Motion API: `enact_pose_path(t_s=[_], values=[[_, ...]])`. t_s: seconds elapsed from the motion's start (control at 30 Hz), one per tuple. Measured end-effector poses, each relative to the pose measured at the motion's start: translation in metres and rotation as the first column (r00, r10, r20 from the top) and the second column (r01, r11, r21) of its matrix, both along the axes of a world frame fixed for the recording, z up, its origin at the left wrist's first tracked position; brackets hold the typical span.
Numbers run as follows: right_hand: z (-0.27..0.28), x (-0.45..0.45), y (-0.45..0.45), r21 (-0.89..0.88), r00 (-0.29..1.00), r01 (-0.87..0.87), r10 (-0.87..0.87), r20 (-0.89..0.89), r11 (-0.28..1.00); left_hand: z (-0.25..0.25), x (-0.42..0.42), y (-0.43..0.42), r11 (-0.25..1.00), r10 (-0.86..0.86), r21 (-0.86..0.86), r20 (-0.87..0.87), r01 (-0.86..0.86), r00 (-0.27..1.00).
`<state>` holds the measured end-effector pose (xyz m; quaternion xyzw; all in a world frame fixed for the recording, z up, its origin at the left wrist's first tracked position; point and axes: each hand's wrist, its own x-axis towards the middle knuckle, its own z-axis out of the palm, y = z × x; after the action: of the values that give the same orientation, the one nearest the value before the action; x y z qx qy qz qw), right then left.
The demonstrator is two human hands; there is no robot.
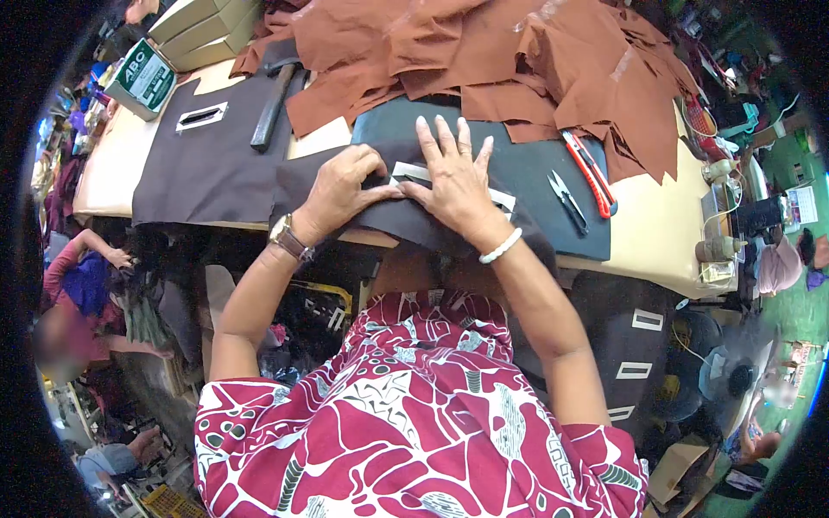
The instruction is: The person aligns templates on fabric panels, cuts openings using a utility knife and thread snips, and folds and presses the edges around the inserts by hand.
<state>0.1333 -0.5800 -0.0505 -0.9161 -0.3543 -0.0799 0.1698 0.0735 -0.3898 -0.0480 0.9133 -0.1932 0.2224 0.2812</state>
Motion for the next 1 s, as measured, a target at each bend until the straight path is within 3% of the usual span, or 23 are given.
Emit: enact_pose_path(t_s=[0.03,0.13,0.17,0.27,0.3,0.4,0.5,0.53,0.57,0.6,0.63,0.7,0.77,0.87,0.97,1.0], values=[[0.009,0.006,-0.001,0.001,0.997,-0.065,0.065,0.049,0.998,-0.001,-0.001,-0.002,1.0,0.003,0.009,0.026,-0.003,1.0],[0.021,0.032,0.012,-0.005,0.948,-0.292,0.289,-0.131,0.956,0.0,-0.014,-0.011,0.996,0.08,0.044,0.063,-0.083,0.995],[0.025,0.035,0.022,0.058,0.946,-0.323,0.323,0.01,0.945,0.001,-0.018,-0.017,0.993,0.111,0.018,0.083,-0.113,0.99],[0.042,0.048,0.056,-0.061,0.896,-0.368,0.336,-0.29,0.928,-0.008,-0.03,-0.032,0.964,0.255,0.045,0.142,-0.263,0.957],[0.046,0.049,0.065,-0.063,0.88,-0.39,0.352,-0.318,0.918,-0.011,-0.032,-0.035,0.953,0.289,0.036,0.173,-0.3,0.941],[0.047,0.069,0.089,0.177,0.854,-0.412,0.446,-0.266,0.894,0.0,-0.031,-0.047,0.92,0.389,-0.07,0.257,-0.385,0.885],[0.082,0.092,0.101,0.651,0.923,-0.148,0.34,-0.179,0.744,0.031,-0.018,-0.058,0.872,0.487,-0.13,0.338,-0.473,0.805],[0.092,0.099,0.099,0.791,0.931,0.008,0.285,-0.229,0.612,0.042,-0.011,-0.06,0.857,0.513,-0.14,0.34,-0.497,0.788],[0.102,0.106,0.093,0.852,0.933,0.129,0.228,-0.277,0.507,0.049,-0.004,-0.061,0.847,0.525,-0.118,0.342,-0.519,0.779],[0.107,0.118,0.085,0.903,0.96,0.113,0.19,-0.208,0.415,0.053,0.005,-0.061,0.846,0.528,-0.138,0.347,-0.514,0.775],[0.12,0.112,0.072,0.916,0.947,0.189,0.181,-0.265,0.354,0.058,0.012,-0.061,0.843,0.534,-0.148,0.357,-0.518,0.767],[0.112,0.124,0.048,0.985,0.887,0.159,0.428,-0.175,0.073,0.062,0.029,-0.059,0.836,0.537,-0.148,0.425,-0.529,0.729],[0.116,0.106,0.023,0.98,0.903,0.197,0.383,-0.194,0.032,0.059,0.048,-0.055,0.831,0.516,-0.127,0.538,-0.541,0.667],[0.102,0.1,-0.014,0.962,0.921,0.267,0.277,-0.272,0.057,0.051,0.064,-0.054,0.899,0.397,-0.085,0.568,-0.429,0.721],[0.082,0.085,-0.044,0.944,0.903,0.329,0.29,-0.318,0.009,0.049,0.059,-0.073,0.947,0.322,-0.138,0.456,-0.291,0.83],[0.076,0.078,-0.049,0.933,0.923,0.355,0.138,-0.359,0.053,0.046,0.054,-0.082,0.958,0.282,-0.162,0.401,-0.236,0.872]])
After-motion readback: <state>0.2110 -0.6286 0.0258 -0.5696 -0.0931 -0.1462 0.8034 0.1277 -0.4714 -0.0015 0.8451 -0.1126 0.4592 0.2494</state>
